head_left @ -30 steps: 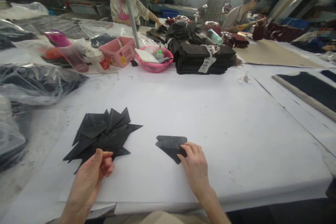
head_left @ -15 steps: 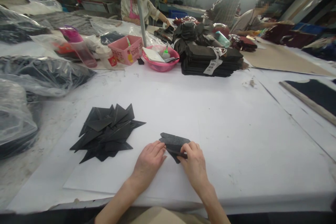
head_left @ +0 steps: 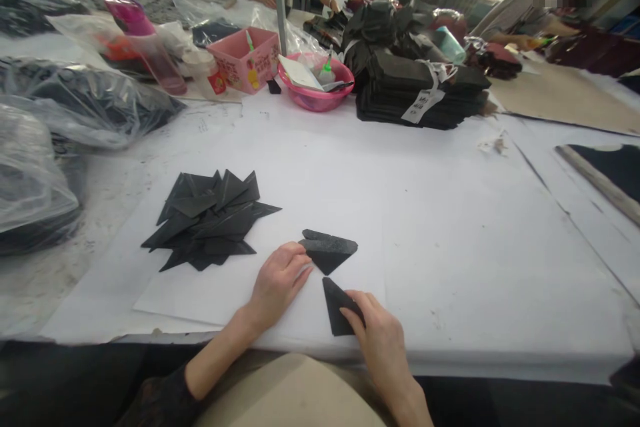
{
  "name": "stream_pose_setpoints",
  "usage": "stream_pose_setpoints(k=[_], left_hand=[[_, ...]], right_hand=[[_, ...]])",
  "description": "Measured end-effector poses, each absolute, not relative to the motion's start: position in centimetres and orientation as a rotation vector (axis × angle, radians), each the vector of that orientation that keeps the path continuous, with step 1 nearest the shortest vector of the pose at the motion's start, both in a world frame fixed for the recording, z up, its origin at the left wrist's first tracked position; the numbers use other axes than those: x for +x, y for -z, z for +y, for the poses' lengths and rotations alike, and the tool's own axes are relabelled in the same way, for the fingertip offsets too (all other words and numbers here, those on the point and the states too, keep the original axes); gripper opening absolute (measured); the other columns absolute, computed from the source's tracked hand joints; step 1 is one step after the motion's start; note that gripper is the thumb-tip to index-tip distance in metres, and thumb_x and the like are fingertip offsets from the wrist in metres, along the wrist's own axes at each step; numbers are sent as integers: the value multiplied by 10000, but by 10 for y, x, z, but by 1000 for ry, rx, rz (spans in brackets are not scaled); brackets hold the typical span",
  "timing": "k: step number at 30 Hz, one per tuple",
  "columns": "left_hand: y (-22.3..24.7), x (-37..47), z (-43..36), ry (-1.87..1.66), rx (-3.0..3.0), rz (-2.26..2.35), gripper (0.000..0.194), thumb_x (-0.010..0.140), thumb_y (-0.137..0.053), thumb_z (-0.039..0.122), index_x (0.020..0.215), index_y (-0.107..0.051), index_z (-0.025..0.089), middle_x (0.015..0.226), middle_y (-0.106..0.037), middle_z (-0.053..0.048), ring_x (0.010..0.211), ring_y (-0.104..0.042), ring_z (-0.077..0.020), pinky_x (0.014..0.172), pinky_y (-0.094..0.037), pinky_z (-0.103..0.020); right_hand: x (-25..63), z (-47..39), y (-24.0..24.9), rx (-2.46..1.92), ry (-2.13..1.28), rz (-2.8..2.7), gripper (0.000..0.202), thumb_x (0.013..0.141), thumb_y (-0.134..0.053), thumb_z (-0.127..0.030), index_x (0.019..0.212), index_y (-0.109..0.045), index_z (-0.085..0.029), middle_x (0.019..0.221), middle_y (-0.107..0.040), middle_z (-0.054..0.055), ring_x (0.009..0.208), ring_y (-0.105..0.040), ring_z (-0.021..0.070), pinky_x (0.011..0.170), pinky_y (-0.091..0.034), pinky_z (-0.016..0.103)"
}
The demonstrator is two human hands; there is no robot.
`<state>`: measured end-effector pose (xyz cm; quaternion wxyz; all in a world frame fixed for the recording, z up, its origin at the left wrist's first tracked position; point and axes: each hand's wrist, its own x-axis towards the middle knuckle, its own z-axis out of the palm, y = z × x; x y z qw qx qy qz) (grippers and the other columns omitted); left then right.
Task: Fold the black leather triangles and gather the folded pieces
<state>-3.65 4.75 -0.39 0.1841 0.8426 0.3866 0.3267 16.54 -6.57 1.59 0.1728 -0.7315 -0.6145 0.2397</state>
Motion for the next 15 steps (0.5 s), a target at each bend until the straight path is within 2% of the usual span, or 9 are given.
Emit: stream_pose_setpoints(k=[5, 15], left_hand=[[-2, -34, 29, -805, 2508, 998, 107, 972, -523, 165, 958, -627, 187, 913, -631, -39, 941, -569, -199, 835, -481, -359], [4, -28, 44, -683, 2624, 1139, 235, 946, -553, 168, 1179, -581, 189, 1042, -615, -76, 1042, -552, -255, 859, -482, -408]], right_hand=[[159, -72, -8, -2069, -353, -1858, 238, 983, -473, -325, 1177, -602, -275, 915, -627, 28, 824, -629, 173, 678, -454, 269], [160, -68, -10, -2012, -390, -1909, 229, 978, -483, -297, 1163, -615, -273, 883, -598, 26, 785, -609, 165, 673, -463, 268]])
